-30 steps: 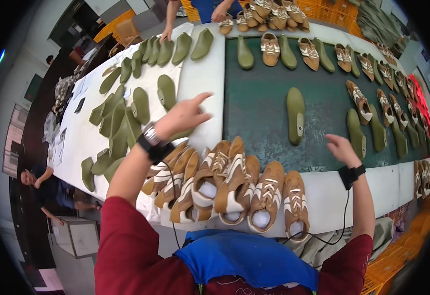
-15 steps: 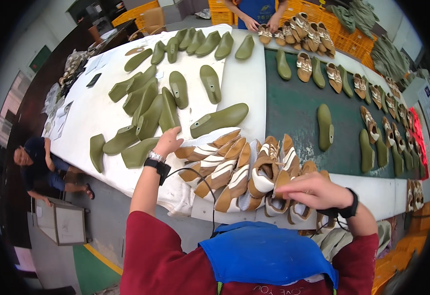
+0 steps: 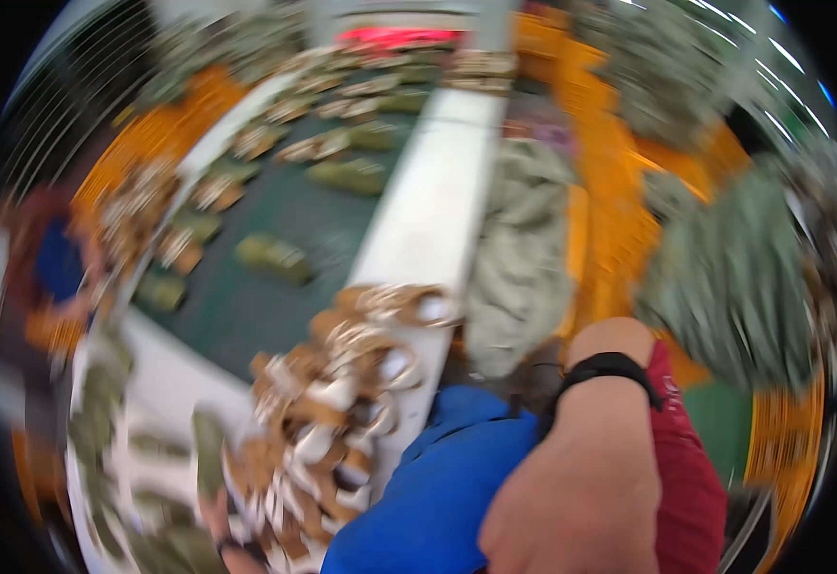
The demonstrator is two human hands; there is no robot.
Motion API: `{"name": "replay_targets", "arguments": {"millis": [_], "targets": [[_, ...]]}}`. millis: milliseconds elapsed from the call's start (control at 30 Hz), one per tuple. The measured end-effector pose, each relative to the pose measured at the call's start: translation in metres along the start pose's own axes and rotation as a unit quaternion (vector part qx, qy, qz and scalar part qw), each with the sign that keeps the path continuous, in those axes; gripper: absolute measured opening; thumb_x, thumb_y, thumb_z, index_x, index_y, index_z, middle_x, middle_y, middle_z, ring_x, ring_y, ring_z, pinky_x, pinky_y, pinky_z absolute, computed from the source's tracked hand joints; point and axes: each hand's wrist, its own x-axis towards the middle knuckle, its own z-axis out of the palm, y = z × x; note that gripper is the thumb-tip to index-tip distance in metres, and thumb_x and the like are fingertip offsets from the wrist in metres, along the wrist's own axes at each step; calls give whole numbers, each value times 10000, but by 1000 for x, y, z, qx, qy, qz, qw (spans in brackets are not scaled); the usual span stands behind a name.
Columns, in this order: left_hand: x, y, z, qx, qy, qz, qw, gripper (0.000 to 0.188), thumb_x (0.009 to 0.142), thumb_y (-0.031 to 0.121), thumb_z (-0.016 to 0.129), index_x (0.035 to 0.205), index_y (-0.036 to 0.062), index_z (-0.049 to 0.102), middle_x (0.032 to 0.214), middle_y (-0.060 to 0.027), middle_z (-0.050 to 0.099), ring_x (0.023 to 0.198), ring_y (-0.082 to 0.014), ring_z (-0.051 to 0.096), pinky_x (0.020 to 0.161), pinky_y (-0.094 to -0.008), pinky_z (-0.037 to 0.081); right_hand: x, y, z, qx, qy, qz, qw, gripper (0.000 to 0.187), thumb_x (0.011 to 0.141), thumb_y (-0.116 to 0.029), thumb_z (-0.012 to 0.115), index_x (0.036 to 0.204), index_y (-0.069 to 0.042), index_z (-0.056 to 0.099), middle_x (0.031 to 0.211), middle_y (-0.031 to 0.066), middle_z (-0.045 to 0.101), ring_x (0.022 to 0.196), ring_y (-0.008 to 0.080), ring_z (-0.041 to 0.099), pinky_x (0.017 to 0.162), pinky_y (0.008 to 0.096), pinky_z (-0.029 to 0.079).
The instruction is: The recorder takes shoes from a large bag and matches them with the corresponding shoe lasts on a production table.
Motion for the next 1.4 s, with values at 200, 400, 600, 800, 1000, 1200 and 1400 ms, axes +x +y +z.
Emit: {"name": "replay_targets", "arguments": {"millis": [200,400,600,800,1000,1200,1400], "targets": [[10,-32,4,71,-102,151,981,544,757,180,672,1235,-12,498,1178,-139,581,1087,-244,549,910,-342,437,-142,-93,-20,-68,334,378,861,288,877,-221,579,1071,-9,576,976,93,654,775,181,623,717,297,503],[43,-28,9,9,-77,198,977,520,768,181,649,1237,7,506,1158,-125,596,1082,-244,557,924,-338,429,-455,-254,-123,-487,798,310,174,422,814,-34,434,1236,-37,426,657,75,594,487,135,504,404,270,388],[-3,33,-14,134,14,-74,988,552,726,317,728,1182,56,558,1125,-156,609,976,-236,597,850,-374,476,-496,-73,-183,-555,249,565,557,381,868,-217,489,1198,-28,514,694,95,580,524,151,548,470,312,439],[-98,97,-38,116,142,-61,981,635,738,341,669,1265,50,467,1135,-214,582,1025,-324,579,883,-382,460,-275,114,-178,-242,98,657,707,452,762,-42,538,1203,54,509,721,115,638,592,149,610,568,273,505],[-287,86,-7,83,206,-105,969,566,773,319,644,1245,54,477,1072,-205,611,986,-330,594,855,-386,466,-46,201,-144,-328,-221,472,788,366,726,-48,584,1083,29,592,729,120,647,631,181,614,613,288,486],[-406,65,75,36,213,-263,940,565,787,329,613,1242,25,473,1086,-211,603,1000,-350,577,872,-394,453,64,275,-94,-270,-341,401,806,370,743,-65,595,1106,6,587,723,114,639,633,166,599,613,291,486],[-437,71,130,-5,203,-315,927,558,808,328,598,1258,30,456,1077,-229,603,997,-341,592,860,-395,461,83,333,-28,-232,-486,327,776,322,753,-115,584,1061,-33,632,708,119,643,612,191,607,614,296,487]]}}
